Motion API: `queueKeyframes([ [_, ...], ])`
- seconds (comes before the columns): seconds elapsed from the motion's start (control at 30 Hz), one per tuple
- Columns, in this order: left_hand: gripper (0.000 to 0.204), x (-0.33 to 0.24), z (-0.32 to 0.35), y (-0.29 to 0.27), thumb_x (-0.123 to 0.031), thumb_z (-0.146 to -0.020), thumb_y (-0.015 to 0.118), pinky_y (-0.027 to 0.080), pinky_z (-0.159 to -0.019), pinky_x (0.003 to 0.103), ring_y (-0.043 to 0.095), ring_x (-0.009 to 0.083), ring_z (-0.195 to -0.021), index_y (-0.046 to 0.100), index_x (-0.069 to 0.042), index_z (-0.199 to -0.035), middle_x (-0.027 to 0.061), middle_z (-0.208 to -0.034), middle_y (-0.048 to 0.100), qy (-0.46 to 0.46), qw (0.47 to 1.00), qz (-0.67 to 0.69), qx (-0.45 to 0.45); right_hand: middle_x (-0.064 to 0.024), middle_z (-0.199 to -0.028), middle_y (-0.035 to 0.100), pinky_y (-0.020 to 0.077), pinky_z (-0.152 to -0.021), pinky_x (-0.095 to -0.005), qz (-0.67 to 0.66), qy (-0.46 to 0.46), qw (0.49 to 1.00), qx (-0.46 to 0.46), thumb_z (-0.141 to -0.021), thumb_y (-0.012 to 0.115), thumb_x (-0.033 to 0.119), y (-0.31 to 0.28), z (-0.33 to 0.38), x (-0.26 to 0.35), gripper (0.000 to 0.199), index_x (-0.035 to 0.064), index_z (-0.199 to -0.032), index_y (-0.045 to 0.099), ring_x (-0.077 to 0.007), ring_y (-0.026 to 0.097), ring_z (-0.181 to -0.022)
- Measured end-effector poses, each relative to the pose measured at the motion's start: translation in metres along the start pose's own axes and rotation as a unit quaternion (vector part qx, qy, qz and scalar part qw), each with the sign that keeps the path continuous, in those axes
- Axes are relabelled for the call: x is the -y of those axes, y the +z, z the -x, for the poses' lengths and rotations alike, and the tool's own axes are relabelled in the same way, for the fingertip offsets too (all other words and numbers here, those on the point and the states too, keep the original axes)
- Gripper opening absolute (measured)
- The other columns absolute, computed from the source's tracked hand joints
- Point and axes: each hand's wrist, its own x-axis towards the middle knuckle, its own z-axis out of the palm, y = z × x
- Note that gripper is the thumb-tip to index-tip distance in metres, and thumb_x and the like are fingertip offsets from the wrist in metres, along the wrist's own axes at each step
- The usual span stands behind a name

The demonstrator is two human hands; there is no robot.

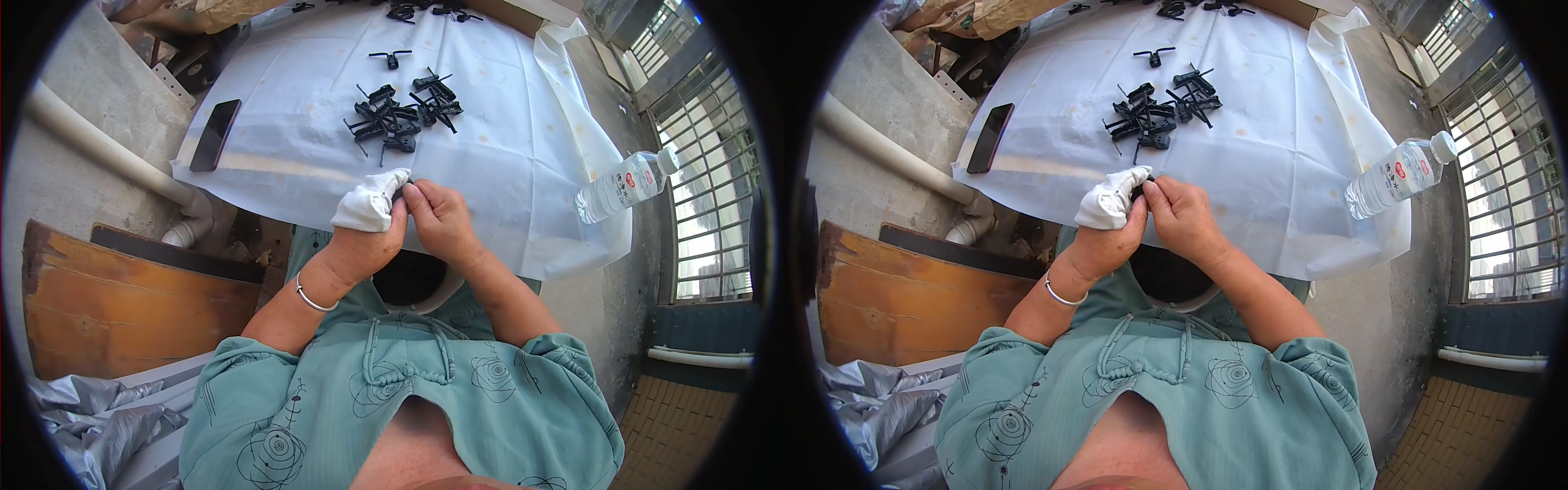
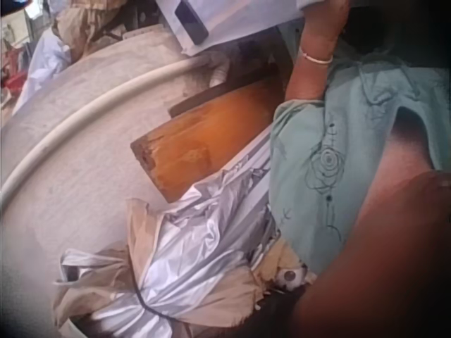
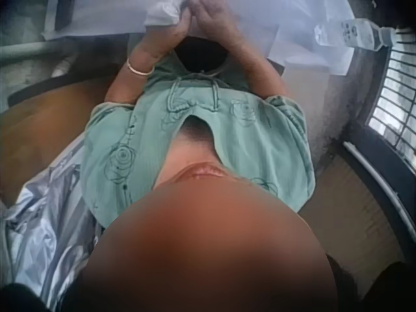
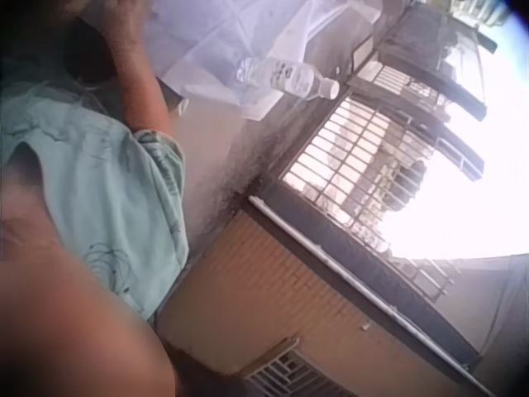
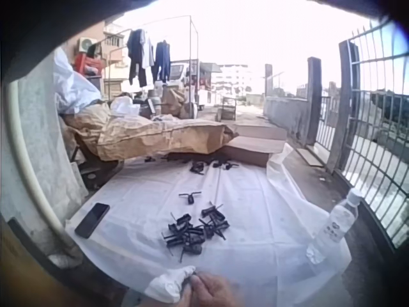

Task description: Wiping and cleaning small black plastic components using a white cloth.

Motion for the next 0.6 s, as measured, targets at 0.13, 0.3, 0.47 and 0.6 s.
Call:
queueKeyframes([
  [0.13, 0.024, 0.002, 0.002, 0.001, -0.005, -0.075, 0.057, 0.048, -0.071, 0.036, 0.06, 0.0334, -0.078, 0.058, 0.002, -0.098, 0.0186, -0.086, 0.061, -0.018, 1.0, -0.02, 0.003, 0.0003, -0.06, 0.047, 0.0362, -0.052, -0.0248, -0.009, 0.006, 1.0, -0.016, -0.091, 0.049, 0.015, 0.008, -0.001, -0.009, 0.025, -0.001, -0.073, 0.054, -0.0062, 0.038, -0.059],
  [0.3, 0.024, -0.005, 0.001, -0.002, -0.005, -0.075, 0.056, 0.048, -0.071, 0.036, 0.06, 0.0327, -0.078, 0.058, 0.003, -0.098, 0.0182, -0.087, 0.061, -0.093, 0.991, 0.1, 0.008, 0.0017, -0.063, 0.047, 0.0365, -0.054, -0.0239, -0.082, -0.021, 0.996, 0.037, -0.092, 0.048, 0.016, -0.005, 0.002, 0.001, 0.025, -0.0003, -0.073, 0.054, -0.0057, 0.039, -0.061],
  [0.47, 0.024, 0.0, 0.003, 0.0, -0.002, -0.074, 0.057, 0.048, -0.073, 0.035, 0.06, 0.0318, -0.082, 0.058, 0.003, -0.097, 0.0187, -0.089, 0.061, -0.038, 0.999, -0.008, 0.001, 0.0021, -0.063, 0.047, 0.0366, -0.055, -0.0234, -0.045, 0.012, 0.999, 0.027, -0.092, 0.049, 0.016, -0.001, -0.001, -0.004, 0.025, -0.0003, -0.074, 0.054, -0.0058, 0.039, -0.061],
  [0.6, 0.029, 0.009, 0.003, -0.003, -0.006, -0.079, 0.059, 0.047, -0.071, 0.03, 0.058, 0.0214, -0.076, 0.051, 0.001, -0.106, 0.0102, -0.089, 0.059, -0.112, 0.979, 0.168, 0.026, 0.0014, -0.063, 0.047, 0.0367, -0.054, -0.0239, -0.03, 0.0, 0.999, 0.035, -0.09, 0.051, 0.016, -0.013, 0.0, 0.003, 0.021, -0.0006, -0.078, 0.056, -0.0062, 0.039, -0.06],
])
